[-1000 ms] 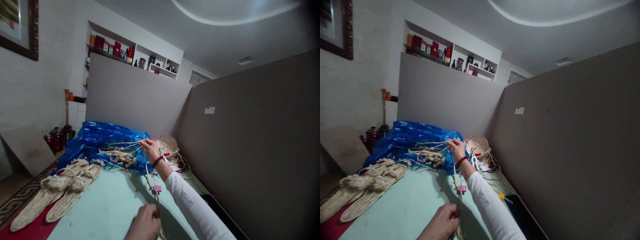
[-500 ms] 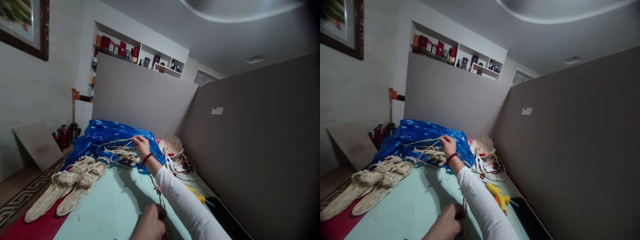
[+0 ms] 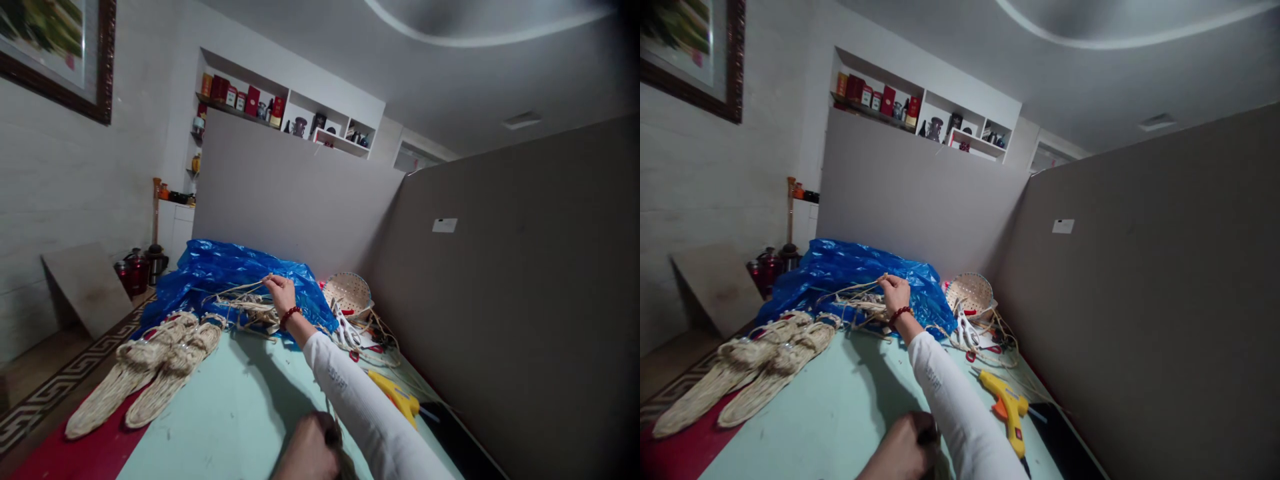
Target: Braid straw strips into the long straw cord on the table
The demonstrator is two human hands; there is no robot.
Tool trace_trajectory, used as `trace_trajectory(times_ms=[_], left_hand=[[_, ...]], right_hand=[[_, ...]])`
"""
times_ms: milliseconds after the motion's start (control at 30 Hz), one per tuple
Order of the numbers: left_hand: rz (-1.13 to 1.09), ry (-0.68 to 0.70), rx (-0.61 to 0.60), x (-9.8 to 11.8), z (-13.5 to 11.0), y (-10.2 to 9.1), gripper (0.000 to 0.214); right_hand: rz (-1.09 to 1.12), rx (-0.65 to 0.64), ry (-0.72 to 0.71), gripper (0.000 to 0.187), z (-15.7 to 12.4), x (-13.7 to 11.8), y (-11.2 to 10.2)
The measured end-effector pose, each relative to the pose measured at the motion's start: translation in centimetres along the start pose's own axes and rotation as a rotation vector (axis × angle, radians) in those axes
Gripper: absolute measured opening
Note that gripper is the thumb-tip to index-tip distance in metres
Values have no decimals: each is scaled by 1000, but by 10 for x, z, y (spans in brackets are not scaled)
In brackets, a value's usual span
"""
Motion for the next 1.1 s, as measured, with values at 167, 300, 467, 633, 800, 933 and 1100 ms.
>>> trace_trajectory(times_ms=[167,300,467,633,800,933,1100], left_hand=[[81,-19,33,4,-3,-3,30],[116,-25,33,8,-6,-6,35],[123,-20,28,10,-7,-7,36],[132,-22,31,6,-5,-5,35],[122,-5,23,3,-3,-2,34],[130,-11,35,2,-5,-2,31],[153,-40,78,6,-8,-7,28]], right_hand=[[87,-175,93,17,-6,-4,2],[180,-248,127,9,-10,-23,-5],[282,-178,62,25,-7,-52,-25],[260,-21,-13,23,-8,-67,-41],[198,61,-61,30,-22,-75,-45],[183,37,-31,31,-37,-76,-47],[239,-52,103,32,-60,-73,-57]])
Point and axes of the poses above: each hand's wrist, its own z-axis towards the middle knuckle, its own y-axis out of the palm, x = y × z, the point moved 4 cm from there along z, towards the middle knuckle, and after that the axes turned 9 degrees about y, right-handed, at the moved point
